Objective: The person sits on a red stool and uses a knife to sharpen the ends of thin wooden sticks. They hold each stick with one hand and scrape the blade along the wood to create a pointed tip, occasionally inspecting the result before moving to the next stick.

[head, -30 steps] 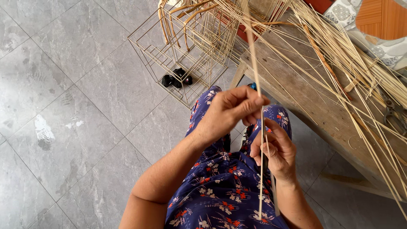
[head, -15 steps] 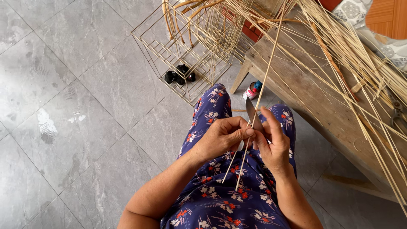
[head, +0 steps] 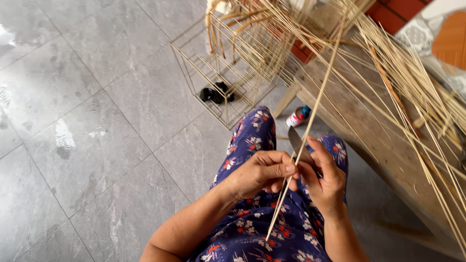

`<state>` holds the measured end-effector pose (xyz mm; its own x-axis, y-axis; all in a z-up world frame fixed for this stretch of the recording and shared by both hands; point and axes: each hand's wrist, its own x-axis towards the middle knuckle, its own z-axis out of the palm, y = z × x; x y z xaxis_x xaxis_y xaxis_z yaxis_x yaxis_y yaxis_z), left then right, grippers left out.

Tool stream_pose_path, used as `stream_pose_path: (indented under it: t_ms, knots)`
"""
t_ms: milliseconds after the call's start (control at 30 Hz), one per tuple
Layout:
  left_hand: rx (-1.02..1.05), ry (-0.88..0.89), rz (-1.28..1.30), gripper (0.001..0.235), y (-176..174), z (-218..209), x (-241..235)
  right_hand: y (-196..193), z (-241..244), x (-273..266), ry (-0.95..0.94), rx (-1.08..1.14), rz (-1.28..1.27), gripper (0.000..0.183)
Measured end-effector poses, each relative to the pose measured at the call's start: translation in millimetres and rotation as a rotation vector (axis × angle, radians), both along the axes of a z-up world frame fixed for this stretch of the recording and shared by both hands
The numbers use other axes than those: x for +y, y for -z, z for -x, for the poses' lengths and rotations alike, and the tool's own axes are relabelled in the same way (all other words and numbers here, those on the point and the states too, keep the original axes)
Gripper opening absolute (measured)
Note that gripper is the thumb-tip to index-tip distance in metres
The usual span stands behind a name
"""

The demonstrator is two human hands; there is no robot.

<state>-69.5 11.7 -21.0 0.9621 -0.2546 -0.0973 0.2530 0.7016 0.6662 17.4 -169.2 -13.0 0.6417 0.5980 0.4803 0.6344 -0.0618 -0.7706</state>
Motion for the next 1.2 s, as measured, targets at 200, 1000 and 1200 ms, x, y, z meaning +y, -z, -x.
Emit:
stream_pose_path:
  t_ms: [200,1000,1200]
  knots:
    - [-0.088,0.026,-0.123,0.023,-3,6,12,-4,4,4,-0.079,0.385,-0.079,0.059]
    - [-0.242,0.107,-0.227,0.018,-26,9,10,-9,12,-26,-0.112,0.392,-0.182,0.058]
    - [-0.183,0.191,-0.241,0.016,-31,9,10,-19,17,-37,-0.061,0.386,-0.169,0.058]
